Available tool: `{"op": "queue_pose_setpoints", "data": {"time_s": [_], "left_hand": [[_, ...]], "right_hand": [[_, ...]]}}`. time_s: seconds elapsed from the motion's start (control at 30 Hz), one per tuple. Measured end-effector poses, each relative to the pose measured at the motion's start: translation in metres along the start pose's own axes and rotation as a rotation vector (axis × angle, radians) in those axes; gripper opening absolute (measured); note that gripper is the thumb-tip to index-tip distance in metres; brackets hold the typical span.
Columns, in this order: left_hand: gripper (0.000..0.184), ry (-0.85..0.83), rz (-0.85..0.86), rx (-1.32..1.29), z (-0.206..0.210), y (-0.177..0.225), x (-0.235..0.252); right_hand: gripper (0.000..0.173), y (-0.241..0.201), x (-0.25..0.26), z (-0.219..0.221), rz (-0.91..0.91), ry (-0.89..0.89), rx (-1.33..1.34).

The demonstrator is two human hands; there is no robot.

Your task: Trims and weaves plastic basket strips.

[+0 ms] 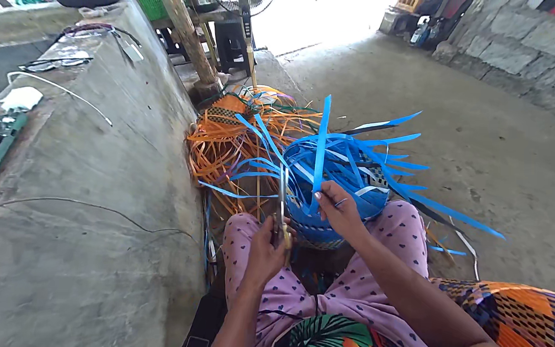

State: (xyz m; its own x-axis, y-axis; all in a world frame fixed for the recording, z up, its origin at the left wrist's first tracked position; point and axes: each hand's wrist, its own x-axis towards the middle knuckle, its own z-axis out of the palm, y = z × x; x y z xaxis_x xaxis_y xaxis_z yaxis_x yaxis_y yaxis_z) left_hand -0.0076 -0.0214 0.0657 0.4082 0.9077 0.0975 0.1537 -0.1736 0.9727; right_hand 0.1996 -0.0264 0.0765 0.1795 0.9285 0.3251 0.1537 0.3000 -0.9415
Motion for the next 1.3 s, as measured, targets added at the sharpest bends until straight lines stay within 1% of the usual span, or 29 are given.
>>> {"op": "queue_pose_setpoints", "data": {"time_s": [0.07,0.1,0.17,0.27,0.33,0.43,0.57,0.67,0.73,0.83,1.0,1.17,1.3], "left_hand": [[0.046,-0.11,-0.041,0.114,0.013,-0.012,-0.001],[0.049,-0.149,-0.042,0.174,0.019,-0.016,-0.001],[0.047,-0.203,-0.049,0.267,0.029,-0.016,-0.002],[0.046,-0.219,-0.025,0.306,0.04,-0.013,-0.002],[0.045,-0.225,-0.002,0.308,0.042,-0.012,-0.001],[0.043,-0.267,-0.043,0.303,0.043,-0.009,0.0],[0.034,-0.291,-0.082,0.295,0.044,-0.013,0.002],[0.031,-0.298,-0.083,0.288,0.043,-0.013,0.002],[0.032,-0.286,-0.071,0.265,0.042,-0.009,0.003],[0.039,-0.268,-0.077,0.224,0.042,-0.001,0.003],[0.032,-0.314,-0.112,0.195,0.043,-0.007,0.007],[0.032,-0.325,-0.189,0.157,0.044,-0.005,0.011],[0.035,-0.352,-0.284,0.166,0.043,-0.001,0.024]], "right_hand": [[0.017,-0.002,-0.005,-0.006,0.034,0.006,0.031],[0.017,-0.002,-0.007,-0.008,0.045,0.008,0.04],[0.017,0.0,-0.014,-0.013,0.043,0.01,0.056],[0.018,0.003,-0.021,-0.017,-0.018,0.015,0.069],[0.018,0.004,-0.024,-0.019,-0.039,0.008,0.066],[0.018,0.004,-0.025,-0.02,-0.041,0.025,0.063],[0.018,0.004,-0.024,-0.021,-0.039,0.03,0.058],[0.018,0.005,-0.025,-0.02,-0.038,0.034,0.044],[0.018,0.01,-0.026,-0.02,-0.065,0.007,-0.016],[0.021,0.019,-0.029,-0.017,-0.117,-0.046,-0.104],[0.021,0.023,-0.03,-0.019,-0.128,-0.041,-0.13],[0.021,0.024,-0.03,-0.027,-0.066,-0.037,-0.164],[0.021,0.025,-0.032,-0.035,0.055,0.014,-0.154]]}}
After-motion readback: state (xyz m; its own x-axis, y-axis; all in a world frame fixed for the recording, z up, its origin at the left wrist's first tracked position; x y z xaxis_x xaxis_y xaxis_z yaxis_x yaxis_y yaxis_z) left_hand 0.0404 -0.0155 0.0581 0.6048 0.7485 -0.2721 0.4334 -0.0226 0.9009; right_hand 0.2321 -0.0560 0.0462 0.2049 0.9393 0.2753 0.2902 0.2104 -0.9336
